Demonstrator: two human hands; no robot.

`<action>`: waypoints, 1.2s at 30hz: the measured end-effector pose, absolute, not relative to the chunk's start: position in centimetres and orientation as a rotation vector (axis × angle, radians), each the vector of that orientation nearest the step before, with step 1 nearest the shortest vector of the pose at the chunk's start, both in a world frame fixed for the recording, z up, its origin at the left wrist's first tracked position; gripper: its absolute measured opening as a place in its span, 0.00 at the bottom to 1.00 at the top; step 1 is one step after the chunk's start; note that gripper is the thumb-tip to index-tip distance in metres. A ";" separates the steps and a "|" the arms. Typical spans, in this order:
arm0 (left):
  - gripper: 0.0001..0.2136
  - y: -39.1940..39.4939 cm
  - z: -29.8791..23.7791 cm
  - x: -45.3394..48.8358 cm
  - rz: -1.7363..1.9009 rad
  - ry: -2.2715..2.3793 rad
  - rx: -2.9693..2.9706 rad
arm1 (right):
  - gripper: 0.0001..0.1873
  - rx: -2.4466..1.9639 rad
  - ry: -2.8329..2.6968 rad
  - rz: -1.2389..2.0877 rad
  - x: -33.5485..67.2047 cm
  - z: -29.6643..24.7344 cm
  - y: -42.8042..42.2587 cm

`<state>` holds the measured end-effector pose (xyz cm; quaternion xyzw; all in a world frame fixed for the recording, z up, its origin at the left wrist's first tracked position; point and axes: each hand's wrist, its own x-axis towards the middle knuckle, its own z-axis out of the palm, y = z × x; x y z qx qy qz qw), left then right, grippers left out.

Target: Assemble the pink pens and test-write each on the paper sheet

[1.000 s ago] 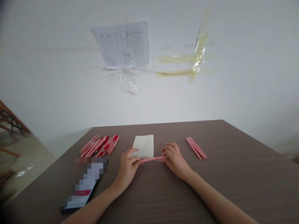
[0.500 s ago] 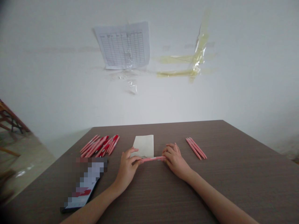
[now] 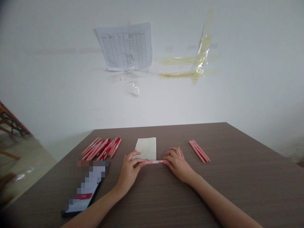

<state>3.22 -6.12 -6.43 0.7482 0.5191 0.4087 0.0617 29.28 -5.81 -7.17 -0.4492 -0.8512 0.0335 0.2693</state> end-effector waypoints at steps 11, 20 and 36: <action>0.06 -5.7 -7.4 3.1 1.273 1.564 2.317 | 0.04 -1.134 -2.253 0.067 29.4 -6.8 -5.7; 0.04 -5.9 -7.0 3.1 1.283 1.557 2.296 | 0.12 -1.193 -2.295 0.090 29.4 -7.0 -5.8; 0.03 -6.1 -6.4 3.0 1.271 1.554 2.273 | 0.10 -1.175 -2.269 0.129 29.2 -6.0 -6.4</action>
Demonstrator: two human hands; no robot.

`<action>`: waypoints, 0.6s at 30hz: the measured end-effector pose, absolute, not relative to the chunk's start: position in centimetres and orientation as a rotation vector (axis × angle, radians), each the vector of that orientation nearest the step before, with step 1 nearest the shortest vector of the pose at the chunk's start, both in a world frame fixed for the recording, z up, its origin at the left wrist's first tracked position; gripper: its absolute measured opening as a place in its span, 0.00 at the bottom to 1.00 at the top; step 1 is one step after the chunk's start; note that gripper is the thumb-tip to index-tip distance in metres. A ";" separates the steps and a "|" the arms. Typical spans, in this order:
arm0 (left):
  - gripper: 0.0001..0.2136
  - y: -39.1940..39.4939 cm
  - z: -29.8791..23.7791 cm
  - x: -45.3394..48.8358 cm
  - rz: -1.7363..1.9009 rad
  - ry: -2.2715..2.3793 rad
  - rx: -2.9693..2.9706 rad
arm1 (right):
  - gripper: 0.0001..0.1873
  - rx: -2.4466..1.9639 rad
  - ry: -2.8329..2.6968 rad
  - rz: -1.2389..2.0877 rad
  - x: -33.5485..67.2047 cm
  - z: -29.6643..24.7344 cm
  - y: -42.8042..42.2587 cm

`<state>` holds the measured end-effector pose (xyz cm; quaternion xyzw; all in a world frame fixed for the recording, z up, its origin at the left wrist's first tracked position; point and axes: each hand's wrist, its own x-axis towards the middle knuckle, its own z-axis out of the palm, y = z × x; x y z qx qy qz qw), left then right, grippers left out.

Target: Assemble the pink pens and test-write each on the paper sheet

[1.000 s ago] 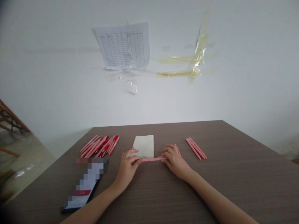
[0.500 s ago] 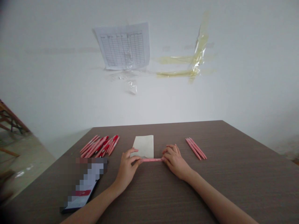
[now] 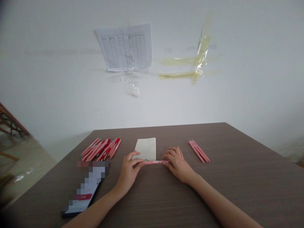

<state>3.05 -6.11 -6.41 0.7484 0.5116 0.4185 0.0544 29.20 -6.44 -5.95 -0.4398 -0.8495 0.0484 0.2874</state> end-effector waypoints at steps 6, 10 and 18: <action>0.03 -6.1 -6.5 3.0 1.279 1.549 2.270 | 0.12 -1.166 -2.291 0.094 29.5 -6.7 -5.9; 0.04 -6.0 -6.5 3.1 1.270 1.561 2.272 | 0.09 -1.150 -2.265 0.102 29.6 -6.9 -5.8; 0.04 -6.2 -6.4 3.3 1.211 1.616 2.252 | 0.03 -1.140 -2.219 0.096 29.5 -6.2 -6.1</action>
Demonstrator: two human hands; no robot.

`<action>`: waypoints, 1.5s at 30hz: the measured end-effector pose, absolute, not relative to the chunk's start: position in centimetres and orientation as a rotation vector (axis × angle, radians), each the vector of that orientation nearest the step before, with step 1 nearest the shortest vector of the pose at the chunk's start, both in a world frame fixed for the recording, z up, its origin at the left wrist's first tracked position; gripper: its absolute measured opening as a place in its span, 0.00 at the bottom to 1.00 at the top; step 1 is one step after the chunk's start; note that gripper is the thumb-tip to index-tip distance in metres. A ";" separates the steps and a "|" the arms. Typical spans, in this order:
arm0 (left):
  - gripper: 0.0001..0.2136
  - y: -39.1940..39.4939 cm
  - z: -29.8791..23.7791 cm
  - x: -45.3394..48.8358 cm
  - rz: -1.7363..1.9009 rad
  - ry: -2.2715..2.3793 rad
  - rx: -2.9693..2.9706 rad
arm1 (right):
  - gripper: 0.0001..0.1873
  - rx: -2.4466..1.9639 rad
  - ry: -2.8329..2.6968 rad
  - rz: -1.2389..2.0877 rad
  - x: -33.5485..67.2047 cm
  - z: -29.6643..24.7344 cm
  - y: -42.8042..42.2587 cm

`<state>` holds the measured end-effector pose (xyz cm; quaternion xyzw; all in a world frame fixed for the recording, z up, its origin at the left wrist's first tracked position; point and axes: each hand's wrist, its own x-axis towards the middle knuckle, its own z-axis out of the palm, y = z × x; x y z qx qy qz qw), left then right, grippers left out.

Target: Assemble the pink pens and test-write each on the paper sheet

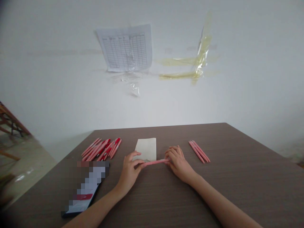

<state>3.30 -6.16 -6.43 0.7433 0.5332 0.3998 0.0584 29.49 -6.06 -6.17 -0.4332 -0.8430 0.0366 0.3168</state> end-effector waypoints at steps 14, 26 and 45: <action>0.02 -5.9 -6.7 3.2 1.288 1.554 2.279 | 0.10 -1.155 -2.265 0.122 29.6 -6.7 -5.8; 0.03 -6.0 -6.7 3.1 1.324 1.529 2.250 | 0.03 -1.115 -2.202 0.186 29.2 -5.8 -6.4; 0.02 -6.1 -6.4 3.0 1.326 1.494 2.271 | 0.10 -1.052 -2.237 0.147 29.4 -6.5 -5.9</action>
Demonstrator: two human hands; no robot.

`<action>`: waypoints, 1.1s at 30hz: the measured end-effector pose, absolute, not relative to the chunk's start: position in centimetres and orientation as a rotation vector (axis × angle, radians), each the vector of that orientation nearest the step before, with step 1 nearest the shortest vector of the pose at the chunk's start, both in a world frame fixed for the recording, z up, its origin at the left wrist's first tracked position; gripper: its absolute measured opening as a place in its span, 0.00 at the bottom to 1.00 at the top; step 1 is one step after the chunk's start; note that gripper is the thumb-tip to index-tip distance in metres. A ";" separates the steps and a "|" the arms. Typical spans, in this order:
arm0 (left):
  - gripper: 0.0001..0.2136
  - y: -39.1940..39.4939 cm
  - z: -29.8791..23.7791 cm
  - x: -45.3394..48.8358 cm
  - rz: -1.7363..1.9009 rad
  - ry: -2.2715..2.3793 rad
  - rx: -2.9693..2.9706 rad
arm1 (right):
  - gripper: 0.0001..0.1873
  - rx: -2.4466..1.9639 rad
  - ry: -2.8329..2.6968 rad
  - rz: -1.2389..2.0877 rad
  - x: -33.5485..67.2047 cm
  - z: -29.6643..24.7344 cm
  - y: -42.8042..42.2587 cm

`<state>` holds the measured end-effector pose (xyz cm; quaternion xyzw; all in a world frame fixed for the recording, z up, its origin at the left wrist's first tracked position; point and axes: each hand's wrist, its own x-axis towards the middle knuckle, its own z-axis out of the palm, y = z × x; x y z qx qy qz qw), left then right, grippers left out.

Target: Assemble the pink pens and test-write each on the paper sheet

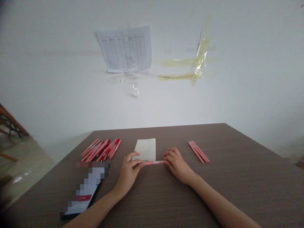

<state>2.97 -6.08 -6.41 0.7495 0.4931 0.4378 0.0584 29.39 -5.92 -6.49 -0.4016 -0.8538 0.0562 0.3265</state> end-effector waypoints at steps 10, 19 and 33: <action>0.02 -5.9 -6.7 3.0 1.363 1.506 2.275 | 0.05 -1.071 -2.201 0.189 29.3 -5.7 -6.4; 0.02 -6.0 -6.6 3.1 1.384 1.491 2.264 | 0.10 -1.071 -2.251 0.115 29.6 -6.4 -5.9; 0.03 -5.8 -6.8 3.0 1.398 1.491 2.263 | 0.09 -1.098 -2.238 0.126 29.5 -5.8 -6.2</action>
